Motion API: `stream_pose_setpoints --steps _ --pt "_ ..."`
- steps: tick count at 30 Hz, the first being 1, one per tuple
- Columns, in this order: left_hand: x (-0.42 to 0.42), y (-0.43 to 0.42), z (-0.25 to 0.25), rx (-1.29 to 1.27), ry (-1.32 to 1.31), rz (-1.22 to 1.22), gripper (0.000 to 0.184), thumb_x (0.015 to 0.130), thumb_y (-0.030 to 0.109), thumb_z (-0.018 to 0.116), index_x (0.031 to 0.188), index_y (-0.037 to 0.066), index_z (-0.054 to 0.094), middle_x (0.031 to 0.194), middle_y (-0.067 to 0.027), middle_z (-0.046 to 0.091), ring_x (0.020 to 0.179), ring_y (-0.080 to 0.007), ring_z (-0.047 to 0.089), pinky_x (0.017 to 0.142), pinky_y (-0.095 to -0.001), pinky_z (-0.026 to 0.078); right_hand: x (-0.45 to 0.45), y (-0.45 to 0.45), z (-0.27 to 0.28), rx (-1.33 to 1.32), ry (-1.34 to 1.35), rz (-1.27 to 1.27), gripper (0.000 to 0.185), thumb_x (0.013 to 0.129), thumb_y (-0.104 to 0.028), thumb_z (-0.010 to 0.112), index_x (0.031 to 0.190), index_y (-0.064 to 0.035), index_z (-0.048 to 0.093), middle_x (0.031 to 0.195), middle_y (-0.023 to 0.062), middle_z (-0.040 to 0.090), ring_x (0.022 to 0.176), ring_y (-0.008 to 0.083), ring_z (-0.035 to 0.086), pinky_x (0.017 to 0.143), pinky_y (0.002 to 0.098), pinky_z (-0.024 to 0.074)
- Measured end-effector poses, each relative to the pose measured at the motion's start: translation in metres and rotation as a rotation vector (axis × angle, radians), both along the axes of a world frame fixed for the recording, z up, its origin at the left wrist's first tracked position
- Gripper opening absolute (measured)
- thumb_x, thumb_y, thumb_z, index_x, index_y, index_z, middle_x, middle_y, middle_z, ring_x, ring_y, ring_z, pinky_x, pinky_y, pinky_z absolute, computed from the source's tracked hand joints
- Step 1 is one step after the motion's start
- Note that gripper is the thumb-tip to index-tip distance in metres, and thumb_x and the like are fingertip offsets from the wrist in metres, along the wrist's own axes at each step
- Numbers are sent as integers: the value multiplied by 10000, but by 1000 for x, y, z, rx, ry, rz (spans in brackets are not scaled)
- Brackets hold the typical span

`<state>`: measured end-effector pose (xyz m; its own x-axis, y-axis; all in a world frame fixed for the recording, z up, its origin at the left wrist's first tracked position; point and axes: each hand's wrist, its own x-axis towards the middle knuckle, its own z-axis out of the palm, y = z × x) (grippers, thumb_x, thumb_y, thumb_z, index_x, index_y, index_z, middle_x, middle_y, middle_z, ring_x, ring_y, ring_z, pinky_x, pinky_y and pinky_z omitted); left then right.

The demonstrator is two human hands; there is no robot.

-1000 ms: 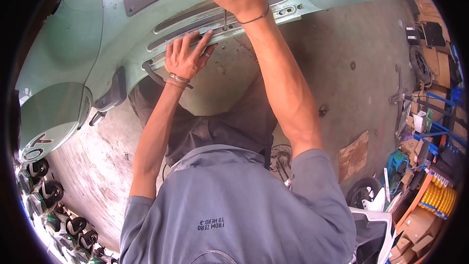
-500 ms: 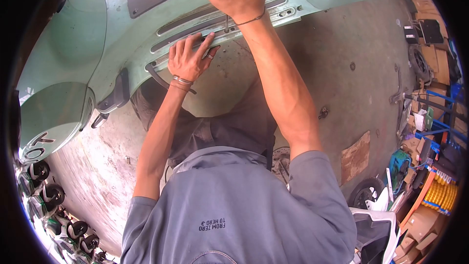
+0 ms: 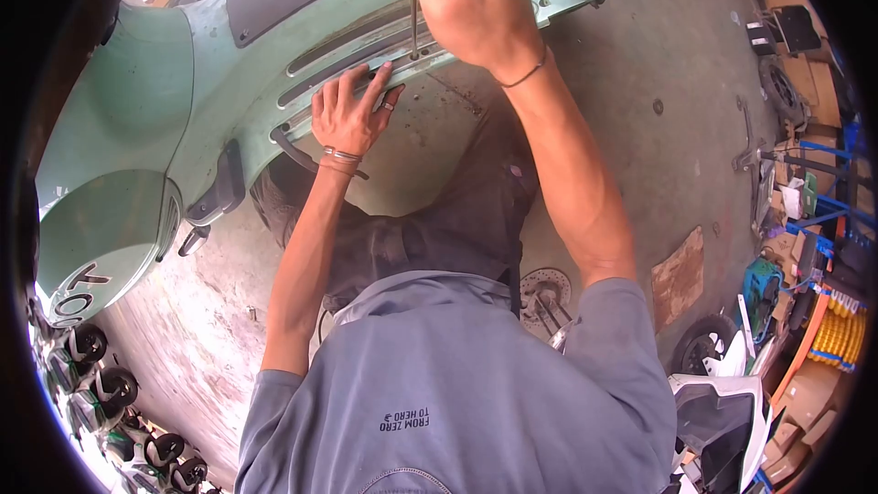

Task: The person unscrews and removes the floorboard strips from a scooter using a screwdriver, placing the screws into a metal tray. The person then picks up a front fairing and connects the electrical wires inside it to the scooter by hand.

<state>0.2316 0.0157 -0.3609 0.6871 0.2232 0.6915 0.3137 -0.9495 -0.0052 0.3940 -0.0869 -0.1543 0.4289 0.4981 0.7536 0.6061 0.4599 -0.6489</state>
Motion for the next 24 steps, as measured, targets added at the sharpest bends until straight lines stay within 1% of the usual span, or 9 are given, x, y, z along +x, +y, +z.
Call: stream_pose_setpoints --steps 4,6,11,13,16,17,20,21,24 --pt "0 0 2 -6 -5 -6 416 791 451 823 1190 364 742 1073 61 652 904 -173 603 753 -348 454 19 -17 26 -267 207 419 518 971 34 619 1463 23 457 1191 35 621 1025 118 579 891 236 465" --pt "0 -1 2 -13 -3 -14 412 790 449 825 1185 361 744 1073 60 654 906 -175 604 753 -349 455 22 -11 22 -219 165 389 511 915 17 716 1397 -9 551 1135 36 646 983 110 594 816 234 499" --pt "0 -1 2 -23 7 -21 409 788 448 827 1178 354 748 1071 56 658 909 -176 606 755 -351 458 0 -17 29 -326 -425 -515 443 877 -79 784 1299 -47 652 1128 99 670 997 178 633 777 273 538" --pt "1 -1 3 -22 -7 -13 414 787 449 828 1181 351 748 1072 58 658 908 -177 606 762 -355 462 6 -6 20 -319 -492 -594 428 910 -93 758 1315 -25 638 1154 110 673 1023 203 641 825 277 539" --pt "0 -2 3 -28 7 -2 418 787 450 827 1185 350 747 1074 62 655 911 -176 606 767 -357 464 -1 5 17 13 -399 -443 413 981 -140 685 1348 30 603 1173 125 668 1064 219 644 920 290 517" --pt "0 -3 3 -29 10 -10 418 787 450 827 1185 350 747 1074 62 655 911 -176 606 767 -357 464 -9 -5 21 -81 -184 -268 418 1003 -153 656 1360 51 587 1165 126 670 1073 224 642 946 292 504" --pt "0 -1 1 -33 11 -12 420 788 451 826 1188 349 746 1075 64 652 919 -177 608 770 -360 464 10 -26 42 -284 -20 8 451 1013 -165 645 1404 46 562 1114 117 675 1055 211 630 939 295 504" --pt "0 -2 1 -30 6 -10 422 788 449 827 1189 348 746 1075 62 650 922 -178 608 771 -361 463 15 -29 44 -336 -327 -179 462 1015 -170 644 1419 35 552 1092 107 675 1034 201 624 929 301 506" --pt "0 -3 2 -36 -3 -12 421 787 445 828 1188 345 747 1077 58 649 929 -182 609 776 -363 461 8 -13 32 -272 -612 -599 453 1003 -168 663 1408 17 577 1033 72 664 955 177 605 883 320 521"
